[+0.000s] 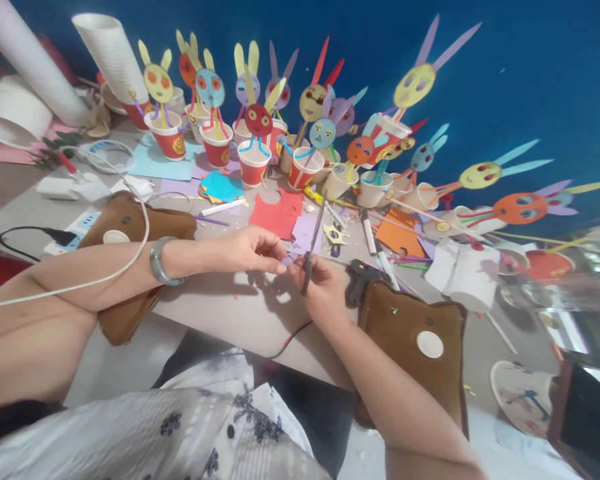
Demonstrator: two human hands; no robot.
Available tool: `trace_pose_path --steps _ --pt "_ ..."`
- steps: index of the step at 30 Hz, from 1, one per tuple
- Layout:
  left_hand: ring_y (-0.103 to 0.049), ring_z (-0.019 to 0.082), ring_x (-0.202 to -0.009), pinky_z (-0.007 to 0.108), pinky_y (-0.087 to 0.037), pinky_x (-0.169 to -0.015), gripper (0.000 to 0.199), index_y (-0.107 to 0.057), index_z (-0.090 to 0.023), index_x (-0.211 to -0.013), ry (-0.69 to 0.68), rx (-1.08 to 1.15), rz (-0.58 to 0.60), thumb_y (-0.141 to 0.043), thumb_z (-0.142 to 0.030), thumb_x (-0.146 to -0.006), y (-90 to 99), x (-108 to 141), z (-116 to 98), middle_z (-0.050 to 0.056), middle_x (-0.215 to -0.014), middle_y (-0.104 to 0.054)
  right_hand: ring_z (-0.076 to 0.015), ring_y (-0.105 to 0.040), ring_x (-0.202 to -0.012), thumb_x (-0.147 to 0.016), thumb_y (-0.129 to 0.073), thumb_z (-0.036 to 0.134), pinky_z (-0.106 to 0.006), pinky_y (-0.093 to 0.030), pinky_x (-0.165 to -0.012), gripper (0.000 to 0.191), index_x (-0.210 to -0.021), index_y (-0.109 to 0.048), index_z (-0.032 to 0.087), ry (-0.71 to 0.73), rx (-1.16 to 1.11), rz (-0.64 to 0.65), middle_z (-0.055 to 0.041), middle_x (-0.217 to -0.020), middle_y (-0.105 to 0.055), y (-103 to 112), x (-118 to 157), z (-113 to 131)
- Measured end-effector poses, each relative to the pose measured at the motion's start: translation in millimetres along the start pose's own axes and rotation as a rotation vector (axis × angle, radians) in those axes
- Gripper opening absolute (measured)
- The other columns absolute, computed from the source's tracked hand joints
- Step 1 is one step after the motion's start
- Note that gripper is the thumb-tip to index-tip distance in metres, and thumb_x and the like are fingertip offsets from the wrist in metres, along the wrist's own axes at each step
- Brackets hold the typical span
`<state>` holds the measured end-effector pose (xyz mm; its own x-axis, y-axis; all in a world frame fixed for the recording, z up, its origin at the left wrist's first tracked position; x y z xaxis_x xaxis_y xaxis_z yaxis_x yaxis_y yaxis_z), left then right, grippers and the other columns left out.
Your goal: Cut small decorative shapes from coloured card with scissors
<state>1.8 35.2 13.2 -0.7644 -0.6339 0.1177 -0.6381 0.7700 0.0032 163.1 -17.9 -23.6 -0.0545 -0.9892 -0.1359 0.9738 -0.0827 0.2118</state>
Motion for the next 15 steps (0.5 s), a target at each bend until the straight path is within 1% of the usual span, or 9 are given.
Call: trace_pose_path --steps 3,5,8,10,12,14,15 --pt "-0.055 0.006 -0.062 0.019 -0.045 -0.061 0.007 -0.069 -0.010 -0.080 -0.027 -0.003 -0.037 -0.071 -0.016 -0.078 2.7 1 -4 0.000 -0.069 -0.065 -0.0167 -0.055 -0.069 -0.076 -0.078 0.047 -0.031 -0.046 -0.068 0.031 -0.070 -0.062 0.021 0.000 0.050 0.022 -0.0015 -0.074 -0.064 -3 0 6" --pt "-0.057 0.006 -0.064 0.019 -0.047 -0.063 0.003 -0.067 -0.010 -0.079 -0.018 0.016 -0.077 -0.068 -0.013 -0.079 4.8 1 -7 0.000 -0.070 -0.065 -0.0161 -0.054 -0.067 -0.075 -0.079 0.046 -0.030 -0.045 -0.067 0.031 -0.069 -0.062 0.021 0.001 0.084 0.042 -0.0009 -0.072 -0.063 -5 0 10" --pt "-0.060 0.006 -0.066 0.019 -0.048 -0.063 0.004 -0.063 -0.011 -0.080 0.008 0.072 -0.145 -0.065 -0.012 -0.083 8.3 2 -10 0.000 -0.073 -0.065 -0.0147 -0.052 -0.064 -0.076 -0.077 0.045 -0.030 -0.044 -0.065 0.030 -0.068 -0.061 0.021 0.006 0.106 0.053 -0.0001 -0.071 -0.062 -5 0 14" --pt "-0.062 0.006 -0.066 0.020 -0.049 -0.063 0.006 -0.061 -0.011 -0.085 0.021 0.105 -0.161 -0.065 -0.015 -0.085 9.1 1 -8 0.001 -0.076 -0.067 -0.0141 -0.050 -0.063 -0.077 -0.076 0.044 -0.029 -0.044 -0.065 0.030 -0.068 -0.060 0.021 0.006 0.113 0.048 0.0003 -0.070 -0.061 -4 1 15" --pt "-0.064 0.008 -0.068 0.022 -0.051 -0.064 0.016 -0.060 -0.011 -0.094 0.042 0.142 -0.125 -0.070 -0.018 -0.083 7.2 -1 -2 0.003 -0.080 -0.068 -0.0139 -0.049 -0.062 -0.078 -0.076 0.044 -0.029 -0.043 -0.064 0.030 -0.068 -0.060 0.021 0.007 0.121 0.042 0.0009 -0.068 -0.059 -2 1 15" --pt "-0.064 0.008 -0.068 0.022 -0.051 -0.064 0.028 -0.059 -0.011 -0.100 0.070 0.168 -0.051 -0.076 -0.018 -0.078 3.0 -2 4 0.002 -0.080 -0.068 -0.0137 -0.049 -0.062 -0.078 -0.076 0.044 -0.029 -0.043 -0.063 0.031 -0.068 -0.060 0.020 0.022 0.114 0.038 0.0011 -0.067 -0.058 -2 0 15" --pt "-0.064 0.008 -0.067 0.022 -0.051 -0.063 0.031 -0.060 -0.011 -0.100 0.080 0.172 -0.015 -0.077 -0.016 -0.076 0.9 -2 6 0.002 -0.079 -0.068 -0.0137 -0.049 -0.062 -0.079 -0.076 0.045 -0.029 -0.044 -0.063 0.031 -0.069 -0.060 0.020 0.032 0.108 0.039 0.0009 -0.067 -0.059 -2 0 15"
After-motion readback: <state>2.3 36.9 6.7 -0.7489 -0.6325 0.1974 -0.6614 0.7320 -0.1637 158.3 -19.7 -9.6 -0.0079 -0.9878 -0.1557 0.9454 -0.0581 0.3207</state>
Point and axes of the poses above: each hand's wrist, its own x-axis away from the middle knuckle, its own y-axis out of the back of the hand, z = x × y, the point moved 5 cm from there along -x, towards the middle knuckle
